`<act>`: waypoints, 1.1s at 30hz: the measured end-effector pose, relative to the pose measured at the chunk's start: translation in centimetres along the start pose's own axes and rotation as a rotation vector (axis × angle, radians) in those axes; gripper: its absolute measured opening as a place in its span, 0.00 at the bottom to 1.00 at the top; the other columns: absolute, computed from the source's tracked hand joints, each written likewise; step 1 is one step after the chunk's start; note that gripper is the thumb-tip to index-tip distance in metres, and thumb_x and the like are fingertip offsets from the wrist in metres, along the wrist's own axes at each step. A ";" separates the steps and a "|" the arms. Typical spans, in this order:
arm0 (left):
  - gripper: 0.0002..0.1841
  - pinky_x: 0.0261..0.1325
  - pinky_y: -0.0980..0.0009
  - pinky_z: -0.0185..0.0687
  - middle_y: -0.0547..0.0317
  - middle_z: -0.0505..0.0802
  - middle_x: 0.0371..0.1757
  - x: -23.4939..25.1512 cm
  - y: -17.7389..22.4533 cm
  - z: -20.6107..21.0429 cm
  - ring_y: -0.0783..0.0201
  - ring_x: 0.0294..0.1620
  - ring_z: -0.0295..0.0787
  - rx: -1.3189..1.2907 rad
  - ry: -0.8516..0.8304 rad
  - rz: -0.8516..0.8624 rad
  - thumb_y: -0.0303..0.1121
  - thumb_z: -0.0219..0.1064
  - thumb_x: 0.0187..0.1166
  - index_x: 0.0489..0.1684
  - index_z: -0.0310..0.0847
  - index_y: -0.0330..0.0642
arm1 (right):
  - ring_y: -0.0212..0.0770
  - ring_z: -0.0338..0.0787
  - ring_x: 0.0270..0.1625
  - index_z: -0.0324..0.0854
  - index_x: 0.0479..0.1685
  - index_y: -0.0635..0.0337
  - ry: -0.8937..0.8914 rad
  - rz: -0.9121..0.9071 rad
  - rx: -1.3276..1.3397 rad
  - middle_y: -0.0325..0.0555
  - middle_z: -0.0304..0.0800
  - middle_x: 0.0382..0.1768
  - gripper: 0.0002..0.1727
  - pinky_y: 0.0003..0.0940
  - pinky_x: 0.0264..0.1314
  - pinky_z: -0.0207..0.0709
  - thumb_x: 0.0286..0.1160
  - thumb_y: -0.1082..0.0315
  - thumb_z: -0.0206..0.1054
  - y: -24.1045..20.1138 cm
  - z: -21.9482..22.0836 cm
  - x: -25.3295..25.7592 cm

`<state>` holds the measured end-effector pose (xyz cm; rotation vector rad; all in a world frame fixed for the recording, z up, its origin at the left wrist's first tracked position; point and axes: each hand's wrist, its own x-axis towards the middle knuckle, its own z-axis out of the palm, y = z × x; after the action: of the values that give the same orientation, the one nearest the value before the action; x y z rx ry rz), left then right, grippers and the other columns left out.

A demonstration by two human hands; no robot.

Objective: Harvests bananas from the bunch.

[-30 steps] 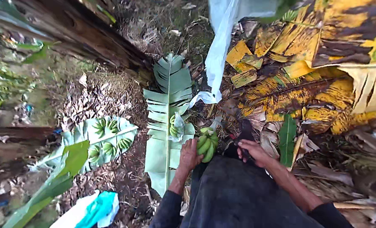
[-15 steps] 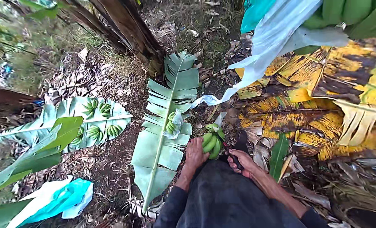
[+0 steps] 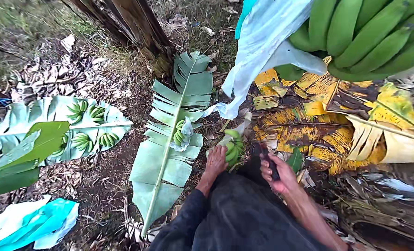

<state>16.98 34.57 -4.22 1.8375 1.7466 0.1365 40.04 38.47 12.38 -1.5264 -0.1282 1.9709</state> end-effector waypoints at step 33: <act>0.31 0.91 0.48 0.57 0.51 0.71 0.90 15.6 18.3 -11.2 0.47 0.91 0.62 -0.066 0.074 0.579 0.37 0.69 0.79 0.85 0.72 0.55 | 0.35 0.81 0.15 0.77 0.54 0.62 0.420 -0.368 -0.353 0.40 0.82 0.19 0.12 0.34 0.16 0.80 0.89 0.65 0.51 -3.6 -17.8 0.5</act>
<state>29.89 53.80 8.69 2.2591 1.1886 0.4868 57.48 36.33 7.80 -1.9453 -0.5584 1.3587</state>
